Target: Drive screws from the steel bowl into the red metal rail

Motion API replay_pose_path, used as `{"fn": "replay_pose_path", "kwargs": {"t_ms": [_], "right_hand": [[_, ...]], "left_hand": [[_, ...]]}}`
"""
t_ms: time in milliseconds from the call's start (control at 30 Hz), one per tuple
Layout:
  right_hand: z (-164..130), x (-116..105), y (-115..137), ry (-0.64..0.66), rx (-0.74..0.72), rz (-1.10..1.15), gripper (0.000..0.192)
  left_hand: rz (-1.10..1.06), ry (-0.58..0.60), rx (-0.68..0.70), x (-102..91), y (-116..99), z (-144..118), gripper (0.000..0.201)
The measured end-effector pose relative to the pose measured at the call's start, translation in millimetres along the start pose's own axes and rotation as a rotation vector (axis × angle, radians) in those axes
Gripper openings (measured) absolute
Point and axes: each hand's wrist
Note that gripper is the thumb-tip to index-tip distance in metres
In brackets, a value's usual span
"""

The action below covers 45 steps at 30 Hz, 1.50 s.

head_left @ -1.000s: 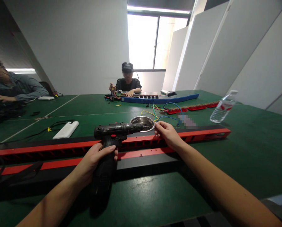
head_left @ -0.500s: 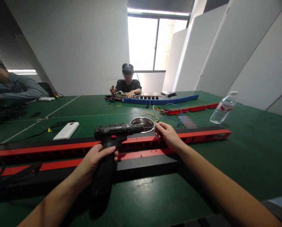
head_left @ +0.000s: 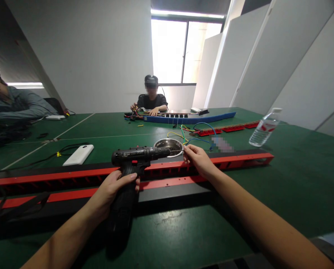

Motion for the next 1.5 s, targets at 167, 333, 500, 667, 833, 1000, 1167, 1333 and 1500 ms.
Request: {"fn": "replay_pose_path", "kwargs": {"t_ms": [167, 333, 500, 667, 833, 1000, 1167, 1333, 1500], "right_hand": [[1.3, -0.8, -1.5, -0.011, 0.005, -0.01, 0.048], [2.2, -2.1, -2.6, -0.004, 0.001, -0.013, 0.046], [2.1, -2.3, -1.9, -0.004, -0.011, -0.014, 0.047], [1.8, -2.1, -2.5, -0.002, -0.012, -0.014, 0.046], [0.7, -1.5, -1.1, -0.001, -0.012, -0.021, 0.048], [-0.1, -0.5, 0.9, 0.003, -0.019, -0.019, 0.049], [0.6, -1.0, 0.3, 0.005, -0.013, -0.025, 0.047], [1.1, -2.0, -0.6, 0.009, -0.015, -0.021, 0.046], [1.1, -2.2, -1.2, 0.008, -0.016, -0.021, 0.046]], "left_hand": [[0.003, 0.007, 0.005, 0.8, -1.4, -1.6, 0.02], [-0.004, -0.023, -0.015, 1.9, -1.3, -0.7, 0.022], [-0.008, -0.024, -0.024, 1.1, -0.7, -0.6, 0.024], [-0.004, -0.013, -0.021, 0.4, -0.9, -1.1, 0.023], [0.008, -0.024, -0.026, 2.1, -2.6, -0.8, 0.024], [-0.012, -0.016, -0.021, 2.9, -2.3, -1.2, 0.022], [-0.005, -0.021, -0.028, 1.3, 0.3, -0.1, 0.02], [-0.021, -0.002, -0.007, 0.5, -0.4, -0.8, 0.019], [-0.022, -0.002, -0.006, 1.4, -0.7, -1.7, 0.018]]}}
Point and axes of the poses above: each hand's wrist, its own z-axis towards the middle knuckle, its own x-axis out of the palm, y = z × x, and after that the axes turned 11 degrees about x, right-handed
